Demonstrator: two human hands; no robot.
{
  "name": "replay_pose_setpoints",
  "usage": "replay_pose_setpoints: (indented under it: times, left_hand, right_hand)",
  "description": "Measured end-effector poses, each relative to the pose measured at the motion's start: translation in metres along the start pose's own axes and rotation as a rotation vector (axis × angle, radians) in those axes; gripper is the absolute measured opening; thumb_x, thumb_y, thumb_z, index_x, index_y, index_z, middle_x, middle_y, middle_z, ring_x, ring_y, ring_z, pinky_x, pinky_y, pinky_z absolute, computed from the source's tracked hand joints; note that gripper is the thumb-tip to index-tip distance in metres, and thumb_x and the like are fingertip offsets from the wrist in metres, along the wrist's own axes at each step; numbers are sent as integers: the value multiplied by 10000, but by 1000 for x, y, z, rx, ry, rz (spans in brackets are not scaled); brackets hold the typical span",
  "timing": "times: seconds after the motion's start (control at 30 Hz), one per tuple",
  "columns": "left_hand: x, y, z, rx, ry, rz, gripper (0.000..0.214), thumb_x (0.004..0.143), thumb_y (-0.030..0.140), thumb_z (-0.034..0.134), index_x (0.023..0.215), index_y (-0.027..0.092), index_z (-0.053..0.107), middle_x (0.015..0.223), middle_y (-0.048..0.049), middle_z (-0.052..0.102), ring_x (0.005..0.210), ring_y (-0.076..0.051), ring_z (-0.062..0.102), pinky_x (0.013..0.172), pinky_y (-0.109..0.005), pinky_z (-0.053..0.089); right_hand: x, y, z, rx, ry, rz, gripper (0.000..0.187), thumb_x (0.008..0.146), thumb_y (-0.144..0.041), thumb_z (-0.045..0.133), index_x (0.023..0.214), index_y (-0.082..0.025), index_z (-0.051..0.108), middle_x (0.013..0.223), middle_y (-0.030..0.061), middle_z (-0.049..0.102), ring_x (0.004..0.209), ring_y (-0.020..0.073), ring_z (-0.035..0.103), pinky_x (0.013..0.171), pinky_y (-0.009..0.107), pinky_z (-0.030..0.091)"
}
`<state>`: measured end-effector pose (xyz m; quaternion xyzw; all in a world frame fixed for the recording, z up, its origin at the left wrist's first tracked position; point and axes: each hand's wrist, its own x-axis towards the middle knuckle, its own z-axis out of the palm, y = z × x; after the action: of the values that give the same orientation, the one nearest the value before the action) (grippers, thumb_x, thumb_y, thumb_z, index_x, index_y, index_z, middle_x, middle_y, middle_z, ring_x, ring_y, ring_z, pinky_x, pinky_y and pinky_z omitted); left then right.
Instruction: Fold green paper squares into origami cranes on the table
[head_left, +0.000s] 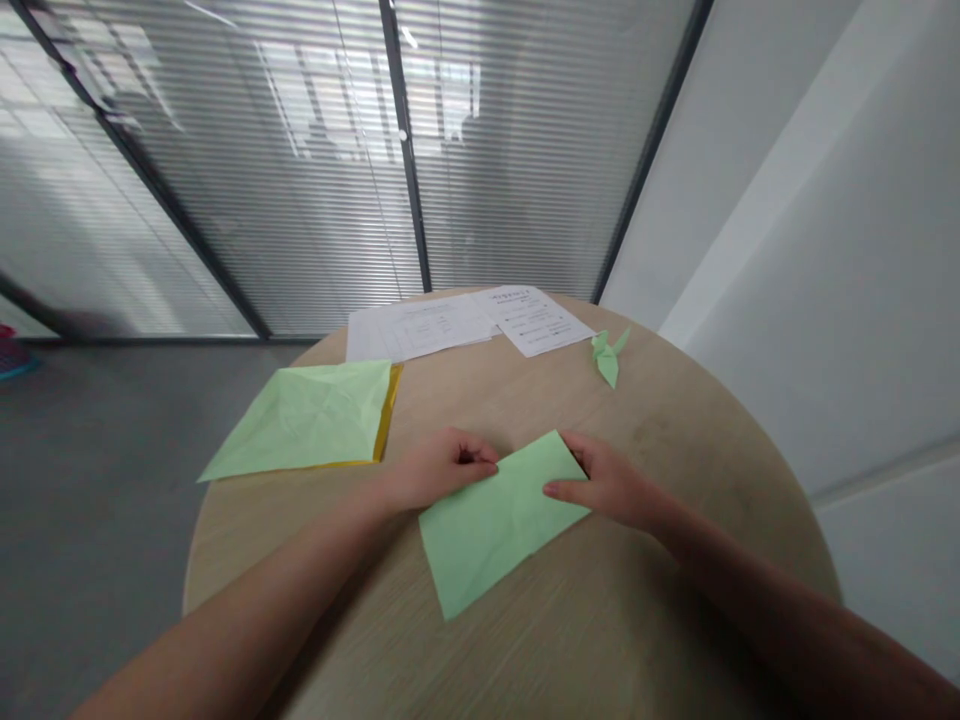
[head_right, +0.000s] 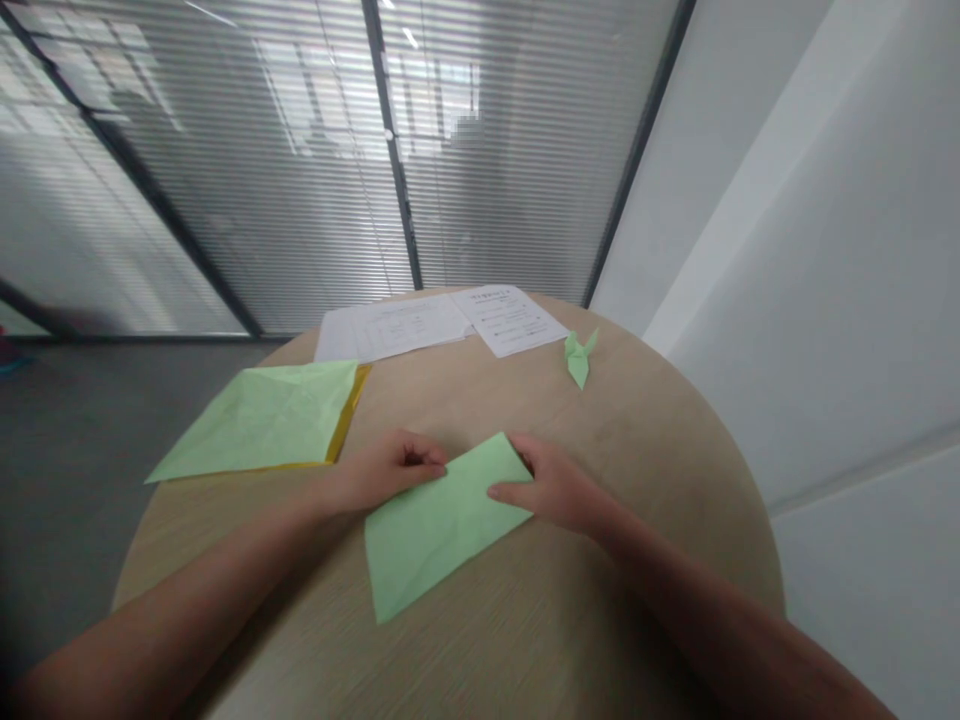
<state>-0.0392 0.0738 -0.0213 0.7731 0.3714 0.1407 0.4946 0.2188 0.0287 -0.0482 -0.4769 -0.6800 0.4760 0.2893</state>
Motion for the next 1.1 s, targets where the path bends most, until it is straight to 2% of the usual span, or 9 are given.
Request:
replay_pose_setpoints:
  times: [0.13,0.27,0.4,0.5,0.63,0.73,0.8,1.0,1.1]
  left_hand:
    - [2,-7,-1,-201,-6,-29,196,866,318,627,896,159,738,795,-20,718,665,-125,606,605,-225,456]
    - [4,-14,1,-359,-83,-37,214,866,338,657,928,150,739,809,-28,728,645,-112,612,604,-219,463]
    - [6,-21,1,-499,-82,-53,252,828,328,718,1009,156,756,866,-46,756,679,-125,652,632,-228,497]
    - [5,-23,-1,-575,-84,-81,261,795,315,754,1001,155,769,894,-61,772,708,-140,680,664,-245,528]
    - [4,-22,-1,-631,-96,-95,259,777,310,777,985,157,774,897,-66,780,710,-143,695,682,-251,545]
    - [4,-20,1,-666,-103,-83,295,775,318,785,1014,146,762,921,-78,780,733,-147,704,686,-247,546]
    - [4,-19,3,-662,-78,-85,313,776,330,784,1022,139,754,916,-83,778,730,-150,704,661,-241,540]
    - [6,-21,3,-613,-51,-104,304,773,369,771,971,142,739,863,-74,765,653,-141,674,594,-237,503]
    - [6,-18,-1,-473,9,-101,281,795,397,726,920,146,726,784,-50,728,606,-130,622,551,-234,459]
  right_hand:
    - [0,4,-1,58,-23,85,286,807,-351,697,1025,-174,647,706,-22,571,486,91,522,388,185,436]
    - [-1,5,4,77,24,55,269,838,-347,652,1036,-175,710,727,-2,609,506,98,533,421,204,482]
    - [0,5,2,21,20,-80,278,862,-313,616,1084,-218,753,951,58,729,751,177,671,644,297,584]
    - [0,6,-1,-21,12,-234,269,865,-263,610,1086,-229,761,1170,78,721,1045,228,672,881,361,559]
    - [-1,7,0,-31,3,-107,275,900,-308,576,1107,-202,724,948,66,750,736,171,685,609,271,544]
    - [-1,8,4,-2,25,59,263,903,-389,577,1017,-167,659,585,-15,635,472,124,572,440,212,436]
    - [-1,8,5,33,18,118,257,889,-423,580,936,-172,605,491,-49,566,418,117,540,409,199,406]
    - [3,10,1,174,-61,136,344,825,-460,625,997,-168,565,556,-31,623,455,140,594,453,239,480]
    - [7,12,-2,236,2,84,368,785,-469,681,979,-173,583,653,-15,642,493,131,592,484,257,506]
